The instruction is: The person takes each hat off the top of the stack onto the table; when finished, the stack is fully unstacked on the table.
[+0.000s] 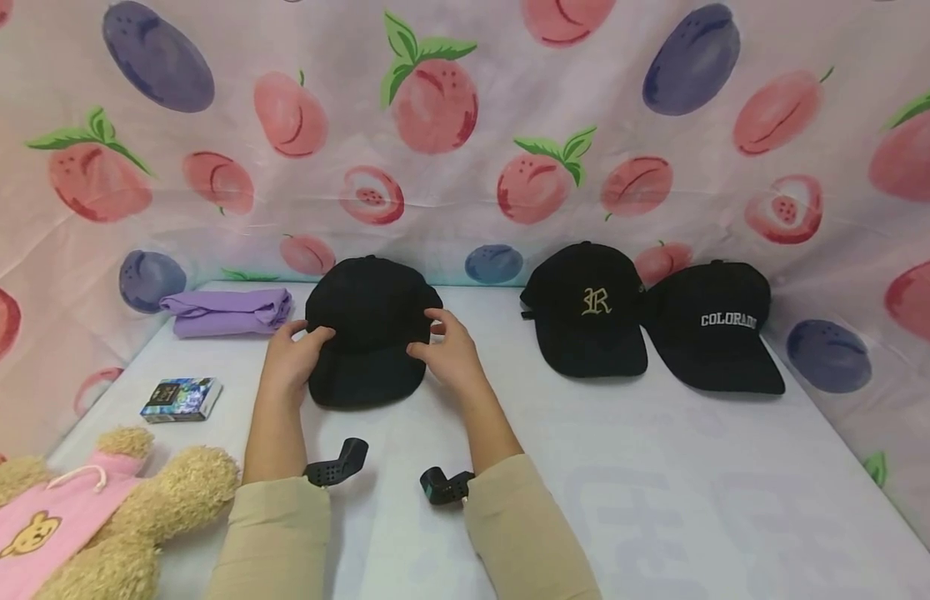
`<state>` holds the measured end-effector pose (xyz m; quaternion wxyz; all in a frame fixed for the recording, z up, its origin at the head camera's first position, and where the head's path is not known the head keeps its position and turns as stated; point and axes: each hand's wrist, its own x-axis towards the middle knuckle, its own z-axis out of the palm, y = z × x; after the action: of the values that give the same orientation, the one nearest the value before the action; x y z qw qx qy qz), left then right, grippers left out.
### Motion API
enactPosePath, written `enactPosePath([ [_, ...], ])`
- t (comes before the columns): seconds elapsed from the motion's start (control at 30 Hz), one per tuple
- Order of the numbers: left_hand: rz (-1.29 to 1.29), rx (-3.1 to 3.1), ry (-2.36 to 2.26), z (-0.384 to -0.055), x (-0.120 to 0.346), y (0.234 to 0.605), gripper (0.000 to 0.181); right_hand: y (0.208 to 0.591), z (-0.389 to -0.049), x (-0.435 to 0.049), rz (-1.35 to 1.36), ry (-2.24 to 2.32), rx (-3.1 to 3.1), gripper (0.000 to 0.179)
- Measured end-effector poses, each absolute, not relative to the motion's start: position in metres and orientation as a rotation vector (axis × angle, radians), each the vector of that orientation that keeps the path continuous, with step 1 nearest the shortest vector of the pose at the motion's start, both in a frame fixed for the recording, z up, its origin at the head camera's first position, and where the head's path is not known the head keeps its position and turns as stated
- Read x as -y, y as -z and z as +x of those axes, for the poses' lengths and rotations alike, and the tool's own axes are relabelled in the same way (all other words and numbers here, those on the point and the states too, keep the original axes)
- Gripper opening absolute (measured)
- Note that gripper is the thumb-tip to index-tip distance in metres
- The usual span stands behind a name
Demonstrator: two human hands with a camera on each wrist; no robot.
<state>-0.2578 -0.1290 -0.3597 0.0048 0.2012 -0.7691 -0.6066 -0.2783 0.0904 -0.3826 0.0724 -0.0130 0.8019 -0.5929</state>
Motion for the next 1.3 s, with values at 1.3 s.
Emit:
enactPosePath([
  [1.3, 0.502, 2.548, 1.696, -0.257, 0.12, 0.348, 0.077, 0.386, -0.281, -0.083, -0.019, 1.817, -2.528, 0.068],
])
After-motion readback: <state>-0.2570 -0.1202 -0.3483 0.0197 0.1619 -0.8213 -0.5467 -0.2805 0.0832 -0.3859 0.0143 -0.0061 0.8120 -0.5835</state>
